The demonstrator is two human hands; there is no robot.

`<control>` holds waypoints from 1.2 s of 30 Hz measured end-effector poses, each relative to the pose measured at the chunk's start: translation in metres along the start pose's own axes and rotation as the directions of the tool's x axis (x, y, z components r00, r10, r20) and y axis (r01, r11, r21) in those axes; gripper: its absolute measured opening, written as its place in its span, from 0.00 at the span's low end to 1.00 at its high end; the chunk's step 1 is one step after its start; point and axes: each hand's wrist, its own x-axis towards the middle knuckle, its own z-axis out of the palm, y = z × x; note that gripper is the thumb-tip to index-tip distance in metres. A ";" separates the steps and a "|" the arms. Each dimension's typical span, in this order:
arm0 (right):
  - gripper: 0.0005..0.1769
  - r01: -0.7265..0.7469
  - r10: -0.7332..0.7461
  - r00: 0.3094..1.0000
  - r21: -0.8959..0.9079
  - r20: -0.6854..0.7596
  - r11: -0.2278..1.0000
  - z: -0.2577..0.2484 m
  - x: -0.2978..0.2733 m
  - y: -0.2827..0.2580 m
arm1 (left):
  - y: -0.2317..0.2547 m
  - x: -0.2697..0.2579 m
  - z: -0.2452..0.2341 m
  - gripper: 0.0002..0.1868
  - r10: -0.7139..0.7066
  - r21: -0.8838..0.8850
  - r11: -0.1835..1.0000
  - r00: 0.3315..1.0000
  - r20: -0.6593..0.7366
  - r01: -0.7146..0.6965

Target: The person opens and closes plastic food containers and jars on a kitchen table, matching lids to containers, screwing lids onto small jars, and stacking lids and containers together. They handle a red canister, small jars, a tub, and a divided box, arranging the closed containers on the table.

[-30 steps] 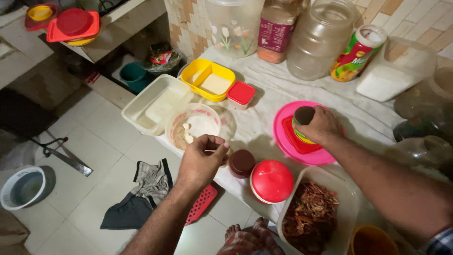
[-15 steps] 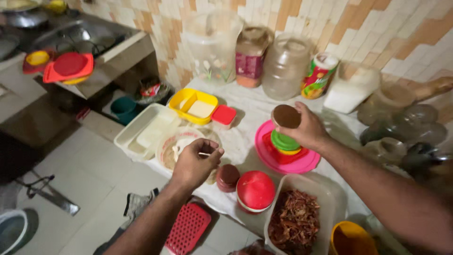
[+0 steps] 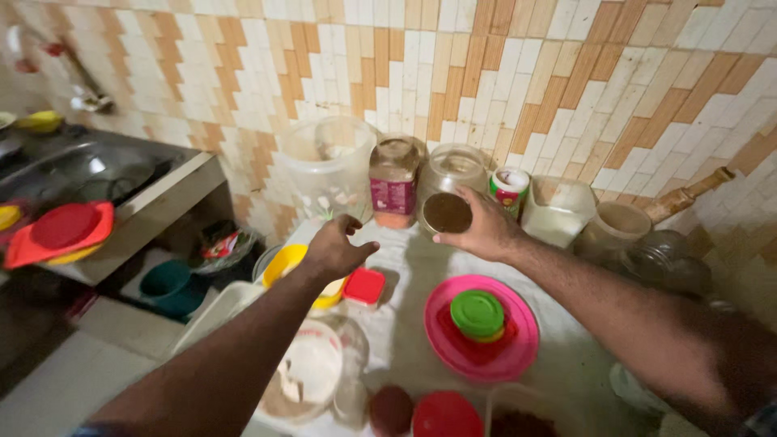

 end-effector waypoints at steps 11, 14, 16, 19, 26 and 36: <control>0.63 -0.109 0.104 0.992 -0.071 -0.064 0.992 0.023 0.138 0.020 | -0.018 0.171 0.022 0.48 0.158 -0.006 0.987 0.987 0.001 -0.158; 0.62 -0.155 0.148 0.987 -0.126 -0.062 0.980 0.036 0.171 0.030 | -0.022 0.197 0.025 0.42 0.162 0.018 0.986 0.986 0.050 -0.163; 0.62 -0.112 0.105 0.992 -0.107 -0.070 0.988 0.041 0.189 0.035 | -0.028 0.209 0.031 0.36 0.177 0.003 0.984 0.980 0.090 -0.178; 0.60 -0.123 0.119 0.992 -0.119 -0.039 0.985 0.049 0.212 0.036 | -0.043 0.222 0.047 0.35 0.271 -0.058 0.962 0.958 0.100 -0.266; 0.60 -0.111 0.129 0.987 -0.166 0.098 0.980 0.051 0.263 0.029 | -0.040 0.236 0.056 0.55 0.106 0.216 0.964 0.969 0.224 -0.155; 0.57 -0.104 0.143 0.949 -0.149 0.282 0.983 0.057 0.300 0.037 | -0.049 0.239 0.069 0.49 0.162 0.268 0.942 0.973 0.166 -0.203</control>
